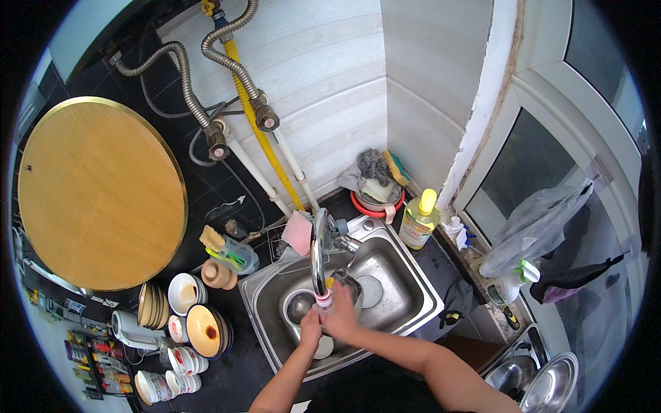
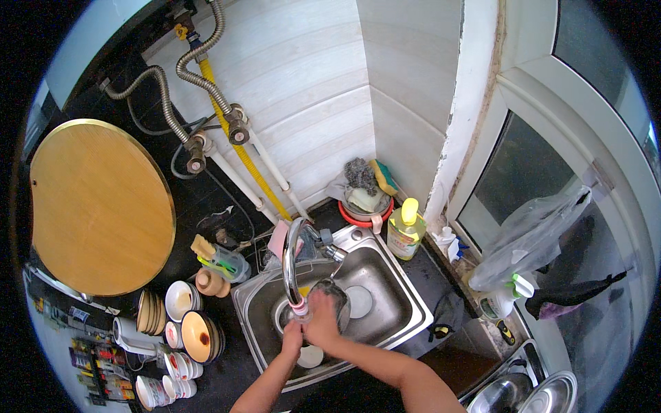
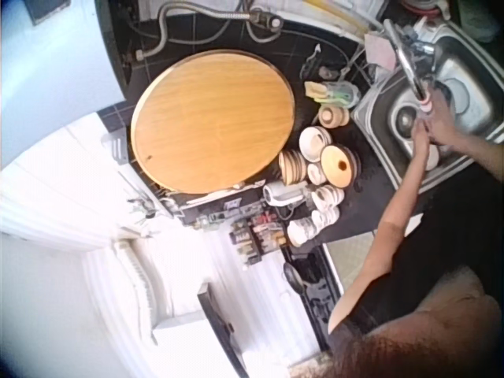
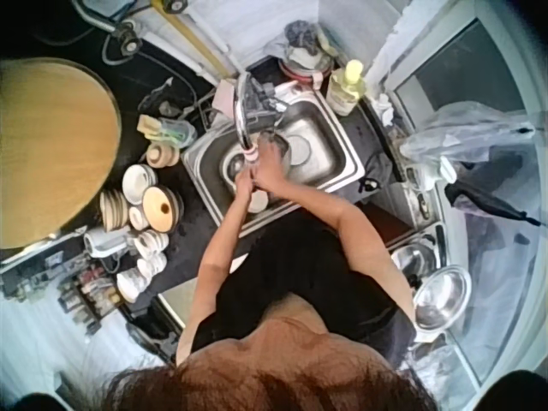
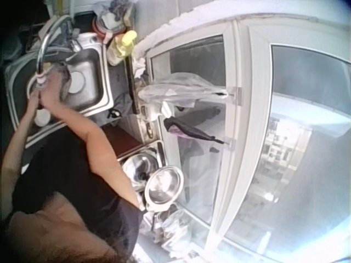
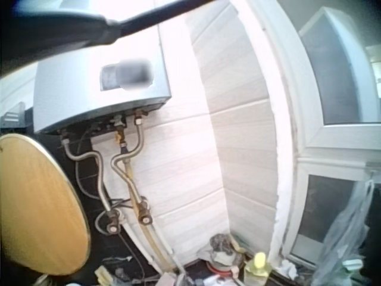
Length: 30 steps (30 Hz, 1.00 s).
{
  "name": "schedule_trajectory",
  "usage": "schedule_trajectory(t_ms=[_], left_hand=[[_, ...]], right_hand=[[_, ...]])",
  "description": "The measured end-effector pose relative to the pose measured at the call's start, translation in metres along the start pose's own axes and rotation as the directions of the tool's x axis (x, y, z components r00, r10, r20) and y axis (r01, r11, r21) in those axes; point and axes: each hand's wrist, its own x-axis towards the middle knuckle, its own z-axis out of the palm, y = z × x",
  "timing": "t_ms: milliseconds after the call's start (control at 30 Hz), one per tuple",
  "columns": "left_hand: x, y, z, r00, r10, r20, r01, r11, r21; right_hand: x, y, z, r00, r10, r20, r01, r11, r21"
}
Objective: The person washes a metal bowl and a metal ladle in a kitchen sink using a pink sponge and running water. They scrub the items thoroughly and rinse them before placing them in a drying rack next to the sink.
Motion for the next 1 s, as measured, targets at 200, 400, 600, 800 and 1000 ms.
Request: schedule_trajectory(t_ms=[200, 400, 600, 800, 1000], left_hand=[[0.000, 0.013, 0.001, 0.999, -0.015, -0.043, 0.013, 0.999, -0.046], [0.001, -0.009, -0.013, 0.998, -0.014, -0.064, 0.014, 1.000, 0.005], [-0.004, -0.004, -0.011, 0.988, -0.137, -0.070, 0.125, 0.980, -0.153], [0.005, 0.009, 0.006, 0.981, -0.195, 0.014, 0.188, 0.918, -0.350], [0.035, -0.003, 0.012, 0.965, -0.221, 0.142, 0.262, 0.792, -0.551]], right_hand=[[-0.002, 0.026, 0.018, 0.969, -0.226, 0.096, 0.237, 0.963, -0.126], [0.047, 0.095, 0.017, 0.768, 0.560, 0.310, -0.627, 0.756, 0.188], [0.019, 0.139, 0.037, 0.831, 0.529, 0.174, -0.551, 0.736, 0.394], [0.003, 0.079, 0.020, 0.970, 0.241, -0.031, -0.238, 0.967, 0.089], [-0.022, 0.090, 0.014, 0.980, 0.193, 0.038, -0.197, 0.961, 0.192]])
